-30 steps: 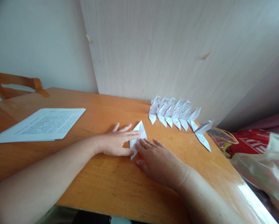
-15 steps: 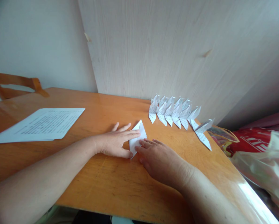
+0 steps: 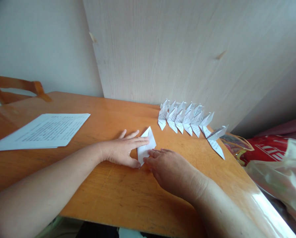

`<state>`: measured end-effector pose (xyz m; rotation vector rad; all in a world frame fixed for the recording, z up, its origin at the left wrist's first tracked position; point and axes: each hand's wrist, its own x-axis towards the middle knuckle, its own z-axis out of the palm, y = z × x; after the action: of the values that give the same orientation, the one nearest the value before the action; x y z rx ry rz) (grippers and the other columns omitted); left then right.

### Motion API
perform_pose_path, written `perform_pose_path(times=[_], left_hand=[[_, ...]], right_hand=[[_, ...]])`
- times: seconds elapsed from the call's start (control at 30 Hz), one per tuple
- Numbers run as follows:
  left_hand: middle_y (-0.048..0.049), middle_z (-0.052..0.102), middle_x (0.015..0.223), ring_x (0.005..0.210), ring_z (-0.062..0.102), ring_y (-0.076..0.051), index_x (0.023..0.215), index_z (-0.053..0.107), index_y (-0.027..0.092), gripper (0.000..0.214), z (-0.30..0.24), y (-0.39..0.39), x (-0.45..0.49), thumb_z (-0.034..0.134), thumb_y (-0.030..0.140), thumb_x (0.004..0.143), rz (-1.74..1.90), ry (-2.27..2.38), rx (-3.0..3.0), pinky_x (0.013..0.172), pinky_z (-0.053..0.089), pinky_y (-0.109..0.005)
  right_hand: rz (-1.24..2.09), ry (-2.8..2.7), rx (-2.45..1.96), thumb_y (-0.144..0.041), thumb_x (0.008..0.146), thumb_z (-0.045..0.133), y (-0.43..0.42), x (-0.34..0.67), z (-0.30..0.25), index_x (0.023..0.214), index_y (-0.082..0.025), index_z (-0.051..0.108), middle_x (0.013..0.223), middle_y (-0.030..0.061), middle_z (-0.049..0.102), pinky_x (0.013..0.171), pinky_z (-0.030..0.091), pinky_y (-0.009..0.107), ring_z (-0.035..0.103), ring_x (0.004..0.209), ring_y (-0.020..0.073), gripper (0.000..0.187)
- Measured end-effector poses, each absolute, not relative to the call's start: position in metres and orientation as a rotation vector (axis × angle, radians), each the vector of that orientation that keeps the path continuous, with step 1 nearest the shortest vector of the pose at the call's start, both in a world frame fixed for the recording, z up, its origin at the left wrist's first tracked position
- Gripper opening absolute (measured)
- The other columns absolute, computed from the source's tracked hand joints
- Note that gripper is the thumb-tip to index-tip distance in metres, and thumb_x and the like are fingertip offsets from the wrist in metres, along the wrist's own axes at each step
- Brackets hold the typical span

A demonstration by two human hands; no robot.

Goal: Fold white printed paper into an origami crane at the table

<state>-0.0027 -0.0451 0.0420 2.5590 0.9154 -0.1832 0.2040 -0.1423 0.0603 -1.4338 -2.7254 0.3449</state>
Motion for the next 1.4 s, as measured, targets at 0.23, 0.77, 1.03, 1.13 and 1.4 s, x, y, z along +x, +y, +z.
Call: perform_pose_path(times=[0.23,0.77,1.03,1.13,1.4], left_hand=[[0.0053,0.011,0.164,0.151,-0.011,-0.035,0.156,0.019,0.034,0.100,0.039,-0.042,-0.004,0.054,0.075,0.072,-0.192,0.903,2.557,0.114,-0.016,-0.066],[0.0059,0.006,0.165,0.150,-0.012,-0.036,0.156,0.017,0.036,0.103,0.039,-0.042,-0.003,0.054,0.076,0.069,-0.194,0.921,2.554,0.113,-0.014,-0.067],[0.0061,0.007,0.165,0.150,-0.012,-0.036,0.157,0.015,0.036,0.105,0.041,-0.044,-0.003,0.054,0.076,0.068,-0.199,0.931,2.534,0.115,-0.014,-0.065],[0.0062,0.006,0.165,0.150,-0.012,-0.036,0.157,0.014,0.035,0.106,0.040,-0.044,-0.003,0.053,0.077,0.068,-0.198,0.921,2.540,0.115,-0.014,-0.066],[0.0068,0.008,0.164,0.150,-0.012,-0.036,0.157,0.013,0.034,0.106,0.040,-0.044,-0.003,0.052,0.077,0.069,-0.206,0.902,2.536,0.113,-0.015,-0.067]], right_hand=[[0.297,-2.733,-1.444,-0.008,0.087,0.049,-0.144,0.202,0.061,0.116,-0.027,0.069,0.117,0.0060,0.071,0.093,0.049,0.036,0.066,0.105,0.0235,0.040],[0.078,-2.832,-1.425,-0.006,0.088,0.050,-0.150,0.198,0.058,0.113,-0.024,0.070,0.115,0.0060,0.072,0.090,0.052,0.034,0.069,0.101,0.0206,0.037],[-0.011,-2.828,-1.366,-0.006,0.087,0.049,-0.154,0.199,0.051,0.128,-0.023,0.062,0.127,0.0056,0.068,0.098,0.052,0.040,0.066,0.111,0.0222,0.046],[-0.040,-2.819,-1.363,-0.006,0.087,0.050,-0.154,0.200,0.048,0.130,-0.023,0.061,0.128,0.0060,0.068,0.098,0.052,0.039,0.066,0.111,0.0221,0.047],[-0.019,-2.829,-1.448,-0.005,0.086,0.049,-0.154,0.196,0.051,0.124,-0.024,0.064,0.120,0.0063,0.070,0.093,0.054,0.041,0.068,0.105,0.0232,0.045]])
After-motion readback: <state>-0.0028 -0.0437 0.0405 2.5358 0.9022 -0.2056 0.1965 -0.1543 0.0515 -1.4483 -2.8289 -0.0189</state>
